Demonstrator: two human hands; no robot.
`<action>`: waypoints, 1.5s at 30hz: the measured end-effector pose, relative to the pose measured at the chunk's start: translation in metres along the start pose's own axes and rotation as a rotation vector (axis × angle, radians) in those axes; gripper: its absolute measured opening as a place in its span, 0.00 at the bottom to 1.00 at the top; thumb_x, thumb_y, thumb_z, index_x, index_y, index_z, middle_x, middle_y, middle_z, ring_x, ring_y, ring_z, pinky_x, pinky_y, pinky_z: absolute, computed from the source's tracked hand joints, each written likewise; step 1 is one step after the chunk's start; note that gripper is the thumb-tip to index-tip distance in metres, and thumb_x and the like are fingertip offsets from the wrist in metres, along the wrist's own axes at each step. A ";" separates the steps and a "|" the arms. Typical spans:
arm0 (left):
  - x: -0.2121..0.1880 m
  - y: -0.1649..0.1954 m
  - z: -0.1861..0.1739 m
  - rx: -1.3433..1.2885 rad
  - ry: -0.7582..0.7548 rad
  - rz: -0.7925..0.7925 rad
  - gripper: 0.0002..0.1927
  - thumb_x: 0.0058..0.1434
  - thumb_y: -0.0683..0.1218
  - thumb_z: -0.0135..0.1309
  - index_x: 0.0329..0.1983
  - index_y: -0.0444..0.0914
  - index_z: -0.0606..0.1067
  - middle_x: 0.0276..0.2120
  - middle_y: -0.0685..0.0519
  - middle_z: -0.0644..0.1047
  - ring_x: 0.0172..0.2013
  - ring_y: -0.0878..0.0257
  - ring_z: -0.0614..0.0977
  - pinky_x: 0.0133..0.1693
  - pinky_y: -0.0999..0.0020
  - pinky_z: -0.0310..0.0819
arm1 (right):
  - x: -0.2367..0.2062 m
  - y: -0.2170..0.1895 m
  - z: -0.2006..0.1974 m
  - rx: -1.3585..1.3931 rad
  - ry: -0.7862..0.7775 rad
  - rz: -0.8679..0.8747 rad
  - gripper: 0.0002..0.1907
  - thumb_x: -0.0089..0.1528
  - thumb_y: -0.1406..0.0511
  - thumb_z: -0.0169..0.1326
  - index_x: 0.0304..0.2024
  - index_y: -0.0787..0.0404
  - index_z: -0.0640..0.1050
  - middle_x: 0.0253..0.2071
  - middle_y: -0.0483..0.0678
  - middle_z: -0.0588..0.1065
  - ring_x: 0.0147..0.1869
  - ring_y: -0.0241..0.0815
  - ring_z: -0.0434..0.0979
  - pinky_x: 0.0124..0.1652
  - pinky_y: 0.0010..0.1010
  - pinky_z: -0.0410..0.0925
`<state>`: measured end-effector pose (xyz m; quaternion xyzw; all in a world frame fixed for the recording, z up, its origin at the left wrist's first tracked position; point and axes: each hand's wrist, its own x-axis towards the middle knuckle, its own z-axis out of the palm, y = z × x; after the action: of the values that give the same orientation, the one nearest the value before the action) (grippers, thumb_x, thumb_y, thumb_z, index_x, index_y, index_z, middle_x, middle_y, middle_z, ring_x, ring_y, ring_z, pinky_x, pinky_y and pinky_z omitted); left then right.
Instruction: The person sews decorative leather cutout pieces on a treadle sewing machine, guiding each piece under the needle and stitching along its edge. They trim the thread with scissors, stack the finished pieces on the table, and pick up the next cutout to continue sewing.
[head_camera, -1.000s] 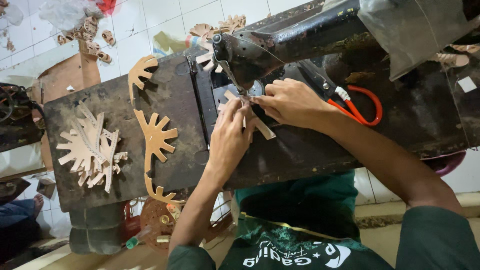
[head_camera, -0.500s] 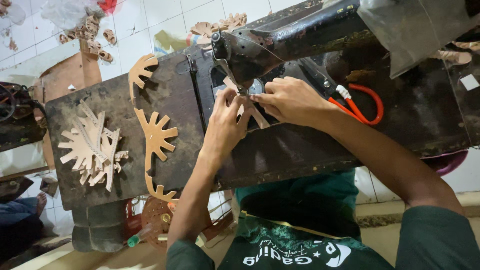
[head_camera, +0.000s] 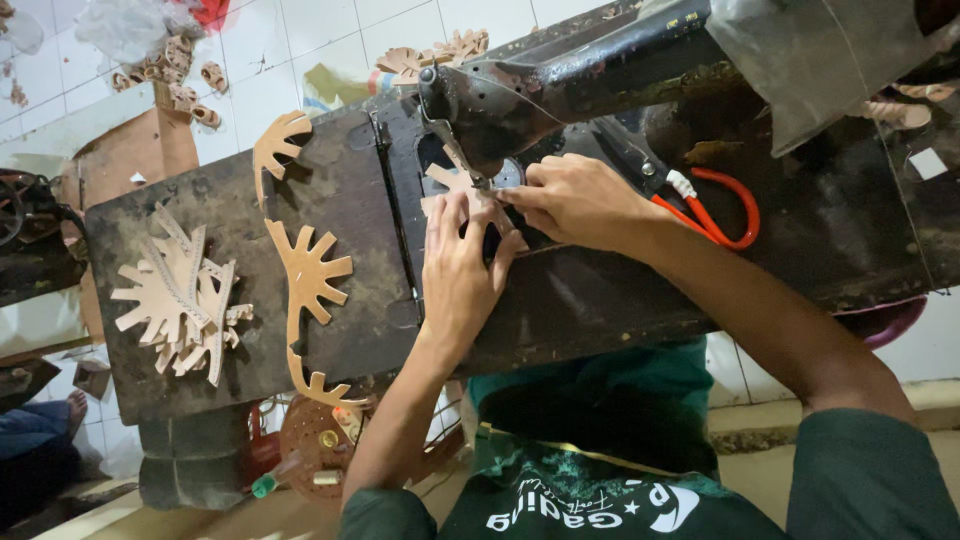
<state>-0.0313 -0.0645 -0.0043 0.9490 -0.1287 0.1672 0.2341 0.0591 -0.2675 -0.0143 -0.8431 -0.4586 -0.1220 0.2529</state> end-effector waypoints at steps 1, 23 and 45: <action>0.000 -0.001 -0.001 -0.012 -0.005 0.005 0.25 0.62 0.50 0.64 0.59 0.35 0.74 0.64 0.33 0.68 0.66 0.33 0.67 0.65 0.45 0.62 | 0.000 0.000 0.000 0.003 -0.004 0.000 0.17 0.63 0.62 0.57 0.54 0.55 0.80 0.33 0.48 0.72 0.39 0.49 0.75 0.39 0.41 0.69; 0.037 -0.055 -0.014 -0.269 -0.235 0.081 0.28 0.61 0.47 0.66 0.55 0.32 0.65 0.69 0.32 0.63 0.72 0.34 0.60 0.69 0.49 0.56 | 0.000 -0.001 0.001 -0.017 0.016 -0.021 0.13 0.63 0.62 0.59 0.50 0.56 0.81 0.32 0.47 0.72 0.38 0.48 0.75 0.37 0.40 0.69; 0.065 -0.078 -0.004 -0.250 -0.246 0.142 0.24 0.60 0.44 0.67 0.50 0.32 0.65 0.58 0.33 0.70 0.69 0.36 0.64 0.65 0.50 0.61 | -0.062 -0.026 -0.057 -0.159 0.163 0.354 0.11 0.66 0.59 0.62 0.35 0.58 0.79 0.41 0.50 0.79 0.42 0.43 0.82 0.39 0.33 0.75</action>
<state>0.0520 -0.0068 -0.0074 0.9143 -0.2431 0.0485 0.3204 0.0050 -0.3306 0.0152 -0.9152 -0.2700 -0.1794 0.2393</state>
